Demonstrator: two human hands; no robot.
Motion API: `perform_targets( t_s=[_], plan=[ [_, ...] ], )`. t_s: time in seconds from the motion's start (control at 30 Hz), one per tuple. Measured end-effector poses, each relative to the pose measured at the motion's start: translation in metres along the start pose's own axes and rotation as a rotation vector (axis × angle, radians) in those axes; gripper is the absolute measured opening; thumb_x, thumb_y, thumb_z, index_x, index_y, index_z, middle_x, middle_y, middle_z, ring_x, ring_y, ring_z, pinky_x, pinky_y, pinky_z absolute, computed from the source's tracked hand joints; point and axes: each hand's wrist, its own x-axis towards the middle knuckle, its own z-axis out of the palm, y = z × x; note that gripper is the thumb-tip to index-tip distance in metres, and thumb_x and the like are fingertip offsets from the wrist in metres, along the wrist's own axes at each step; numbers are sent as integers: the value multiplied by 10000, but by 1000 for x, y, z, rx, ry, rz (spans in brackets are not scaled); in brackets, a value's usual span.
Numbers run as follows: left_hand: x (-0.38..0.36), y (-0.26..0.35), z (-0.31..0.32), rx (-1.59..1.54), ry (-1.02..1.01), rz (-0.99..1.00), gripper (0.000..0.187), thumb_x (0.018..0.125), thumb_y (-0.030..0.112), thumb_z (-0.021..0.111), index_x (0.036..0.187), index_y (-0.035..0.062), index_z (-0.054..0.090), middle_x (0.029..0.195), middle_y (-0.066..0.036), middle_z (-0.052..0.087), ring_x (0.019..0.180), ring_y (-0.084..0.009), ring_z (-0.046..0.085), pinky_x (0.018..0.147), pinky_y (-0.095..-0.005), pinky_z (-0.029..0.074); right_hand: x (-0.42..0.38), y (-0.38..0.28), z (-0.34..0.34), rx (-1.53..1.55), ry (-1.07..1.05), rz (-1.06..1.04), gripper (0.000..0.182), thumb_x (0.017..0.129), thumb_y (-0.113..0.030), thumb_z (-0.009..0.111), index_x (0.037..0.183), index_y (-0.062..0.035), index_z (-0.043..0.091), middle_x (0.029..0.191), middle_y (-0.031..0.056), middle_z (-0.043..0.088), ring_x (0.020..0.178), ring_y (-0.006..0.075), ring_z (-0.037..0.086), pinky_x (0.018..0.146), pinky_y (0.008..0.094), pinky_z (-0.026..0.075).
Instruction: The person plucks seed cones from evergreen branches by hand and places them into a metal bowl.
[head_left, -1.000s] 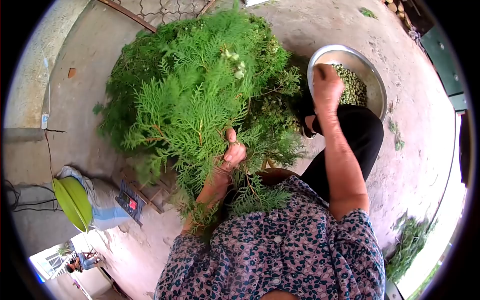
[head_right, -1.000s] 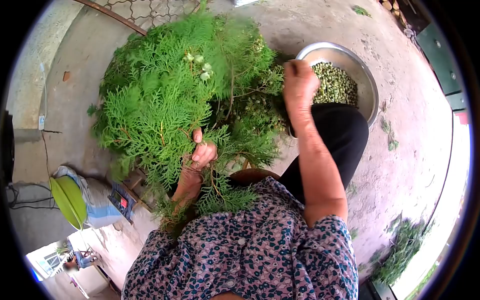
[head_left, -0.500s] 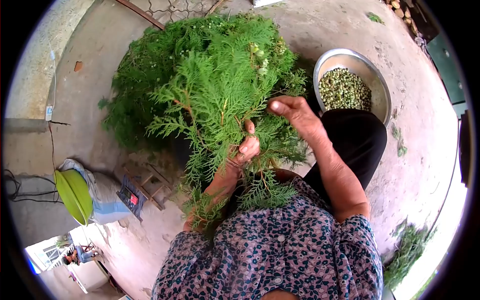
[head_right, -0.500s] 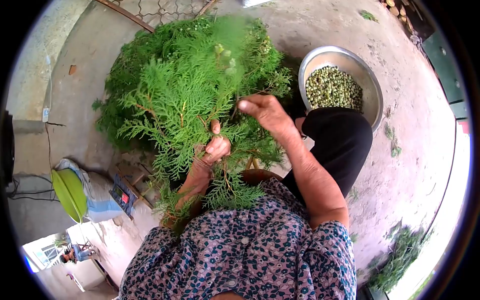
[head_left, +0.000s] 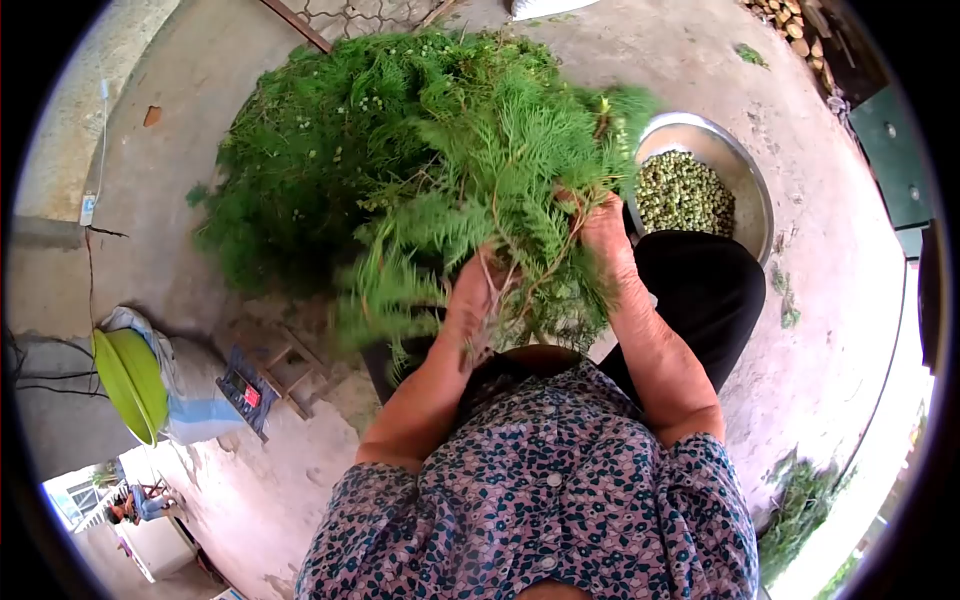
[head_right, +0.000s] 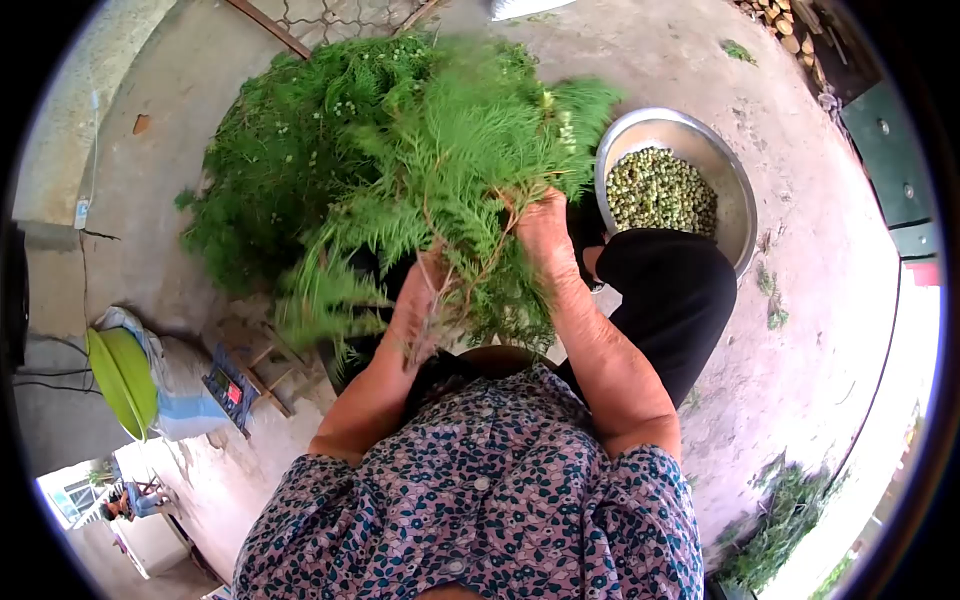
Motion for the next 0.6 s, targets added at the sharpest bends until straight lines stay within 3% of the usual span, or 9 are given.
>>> perform_targets(
  t_s=[0.1, 0.13, 0.23, 0.3, 0.33, 0.47, 0.5, 0.57, 0.6],
  plan=[
    [59, -29, -66, -339, -191, 20, 230, 855, 209, 525, 944, -2, 520, 945, -128, 572, 875, -231, 564, 782, -343, 478, 9, 21, 6, 1193, 274, 437, 274, 826, -181, 462, 1094, -128, 454, 1212, 51, 448, 1108, 221, 415, 867, 354, 362],
    [38, -18, -50, -499, -80, 80, 153, 849, 118, 516, 897, -27, 505, 876, -146, 567, 842, -256, 565, 749, -353, 508, 12, 27, 10, 1595, 370, 580, 221, 836, -178, 444, 1049, -124, 467, 1206, 57, 446, 1109, 228, 416, 860, 353, 367],
    [43, -4, -45, -557, 203, 30, 131, 831, 4, 399, 910, -43, 492, 868, -171, 547, 787, -271, 558, 748, -363, 504, 10, 42, 18, 2115, 737, 297, 63, 847, -114, 437, 794, -136, 463, 1060, 68, 531, 961, 222, 522, 802, 320, 402],
    [44, -1, -51, -473, 297, 68, 174, 812, -11, 390, 947, -22, 498, 881, -126, 561, 791, -237, 559, 725, -346, 501, 15, 48, 21, 2078, 855, 493, 108, 797, -68, 525, 738, -145, 476, 880, 44, 574, 838, 205, 574, 777, 303, 419],
    [40, -2, -52, -383, 300, 154, 184, 810, -4, 408, 967, -10, 503, 888, -110, 564, 792, -223, 559, 726, -342, 500, 13, 42, -18, 1994, 770, 789, 177, 763, 3, 572, 713, -140, 482, 776, 20, 563, 812, 184, 576, 742, 290, 432],
    [25, 13, -36, -79, 356, 416, 229, 796, -15, 457, 1011, 26, 524, 897, -64, 574, 782, -167, 554, 732, -295, 476, 4, 77, 2, 2124, 738, 427, 176, 739, 1, 629, 758, -110, 494, 772, 3, 535, 797, 178, 571, 810, 319, 469],
    [21, 17, -28, -83, 354, 414, 229, 796, -15, 457, 1011, 26, 524, 897, -64, 574, 782, -167, 554, 732, -295, 476, 5, 70, -6, 2106, 756, 481, 190, 747, -9, 629, 721, -122, 479, 724, -20, 512, 716, 135, 521, 703, 283, 432],
    [13, 27, -7, 371, 352, 897, 248, 785, -55, 451, 1005, 24, 536, 875, -38, 572, 780, -125, 538, 733, -246, 444, 9, 55, -27, 2070, 792, 582, 244, 762, -28, 629, 647, -147, 450, 627, -66, 465, 554, 51, 422, 488, 212, 359],
    [11, 31, 2, 386, 350, 970, 271, 773, -82, 462, 1010, 25, 540, 916, -39, 565, 795, -101, 522, 733, -224, 421, 12, 59, -24, 2104, 770, 634, 225, 770, -14, 614, 650, -132, 464, 636, -56, 487, 555, 58, 447, 506, 211, 383]
  ],
)
